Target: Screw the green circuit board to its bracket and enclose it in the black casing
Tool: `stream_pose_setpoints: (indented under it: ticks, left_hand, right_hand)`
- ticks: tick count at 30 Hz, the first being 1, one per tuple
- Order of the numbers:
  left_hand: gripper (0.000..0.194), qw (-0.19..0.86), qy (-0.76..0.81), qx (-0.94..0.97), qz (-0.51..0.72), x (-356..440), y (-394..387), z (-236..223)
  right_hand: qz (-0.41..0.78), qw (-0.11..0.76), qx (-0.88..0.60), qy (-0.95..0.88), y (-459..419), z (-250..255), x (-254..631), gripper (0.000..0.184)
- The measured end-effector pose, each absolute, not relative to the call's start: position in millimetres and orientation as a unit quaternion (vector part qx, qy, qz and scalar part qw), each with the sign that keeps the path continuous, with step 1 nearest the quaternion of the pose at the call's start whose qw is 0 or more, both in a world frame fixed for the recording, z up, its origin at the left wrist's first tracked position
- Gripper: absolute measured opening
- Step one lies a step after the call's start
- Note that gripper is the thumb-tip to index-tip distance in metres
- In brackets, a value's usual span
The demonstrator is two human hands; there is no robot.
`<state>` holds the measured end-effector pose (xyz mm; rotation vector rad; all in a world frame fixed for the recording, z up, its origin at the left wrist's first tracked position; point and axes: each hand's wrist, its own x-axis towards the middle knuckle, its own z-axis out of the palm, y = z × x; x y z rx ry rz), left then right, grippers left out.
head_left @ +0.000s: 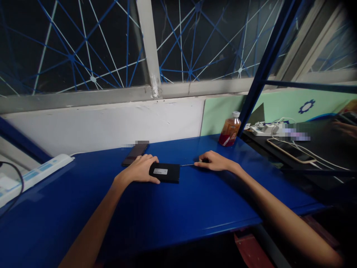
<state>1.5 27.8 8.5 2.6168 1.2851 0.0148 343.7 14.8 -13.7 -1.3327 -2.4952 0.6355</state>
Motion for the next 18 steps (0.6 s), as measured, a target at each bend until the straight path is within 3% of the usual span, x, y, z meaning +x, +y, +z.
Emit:
stream_pose_setpoints:
  ticks: [18]
  left_hand:
    - [0.072,0.081,0.349,0.923,0.141,48,10,-27]
  right_hand:
    - [0.276,0.155,-0.451,-0.835,18,-14,349,0.048]
